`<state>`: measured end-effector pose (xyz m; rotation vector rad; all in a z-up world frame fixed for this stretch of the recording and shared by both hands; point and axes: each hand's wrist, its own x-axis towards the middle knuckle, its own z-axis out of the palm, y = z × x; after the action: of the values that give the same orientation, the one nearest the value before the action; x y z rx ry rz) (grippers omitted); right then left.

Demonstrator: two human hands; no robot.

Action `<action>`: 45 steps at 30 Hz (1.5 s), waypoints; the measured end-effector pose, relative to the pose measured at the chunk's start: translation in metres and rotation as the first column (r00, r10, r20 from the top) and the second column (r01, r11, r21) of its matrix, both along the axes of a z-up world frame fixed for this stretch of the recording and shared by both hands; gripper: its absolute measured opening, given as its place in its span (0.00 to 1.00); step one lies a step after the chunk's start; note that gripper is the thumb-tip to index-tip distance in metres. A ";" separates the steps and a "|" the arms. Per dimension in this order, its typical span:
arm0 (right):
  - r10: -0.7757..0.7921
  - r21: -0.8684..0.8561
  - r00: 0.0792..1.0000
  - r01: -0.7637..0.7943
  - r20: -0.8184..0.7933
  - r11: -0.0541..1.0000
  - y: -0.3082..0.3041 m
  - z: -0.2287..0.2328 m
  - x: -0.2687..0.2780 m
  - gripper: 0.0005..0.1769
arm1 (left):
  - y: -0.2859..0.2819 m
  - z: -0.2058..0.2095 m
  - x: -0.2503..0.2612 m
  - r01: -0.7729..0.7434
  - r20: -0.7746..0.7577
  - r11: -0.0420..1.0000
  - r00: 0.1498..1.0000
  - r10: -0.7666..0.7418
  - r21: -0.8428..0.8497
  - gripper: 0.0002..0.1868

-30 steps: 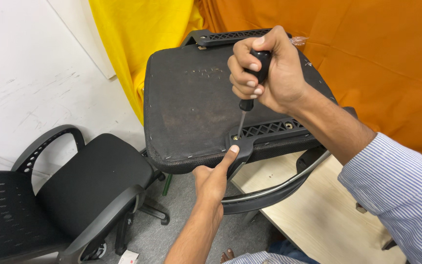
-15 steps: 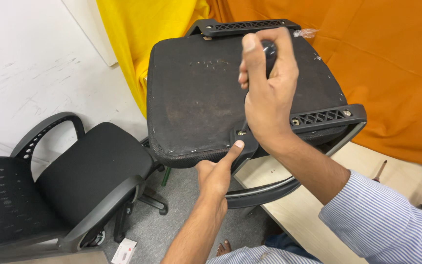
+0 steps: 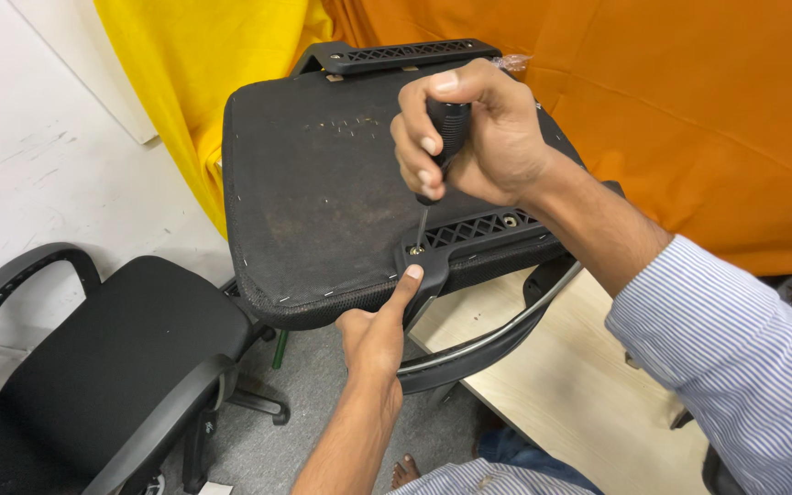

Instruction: The person attaches a black plastic frame to the underside of an office chair seat using a screwdriver and screws. They align the frame, insert screws, and tighten them to secure the frame to the seat.

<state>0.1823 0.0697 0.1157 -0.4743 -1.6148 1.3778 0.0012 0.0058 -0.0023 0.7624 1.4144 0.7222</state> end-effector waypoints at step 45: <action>-0.419 -0.060 0.881 0.417 -0.219 0.907 -0.021 -0.011 -0.038 0.24 | -0.008 0.021 0.006 -0.084 0.001 0.996 0.996 0.084 0.027 0.43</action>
<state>0.1445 0.0490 0.1050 -0.6089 -1.2280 1.0687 0.0074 -0.0025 0.0189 0.7269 1.4464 0.8074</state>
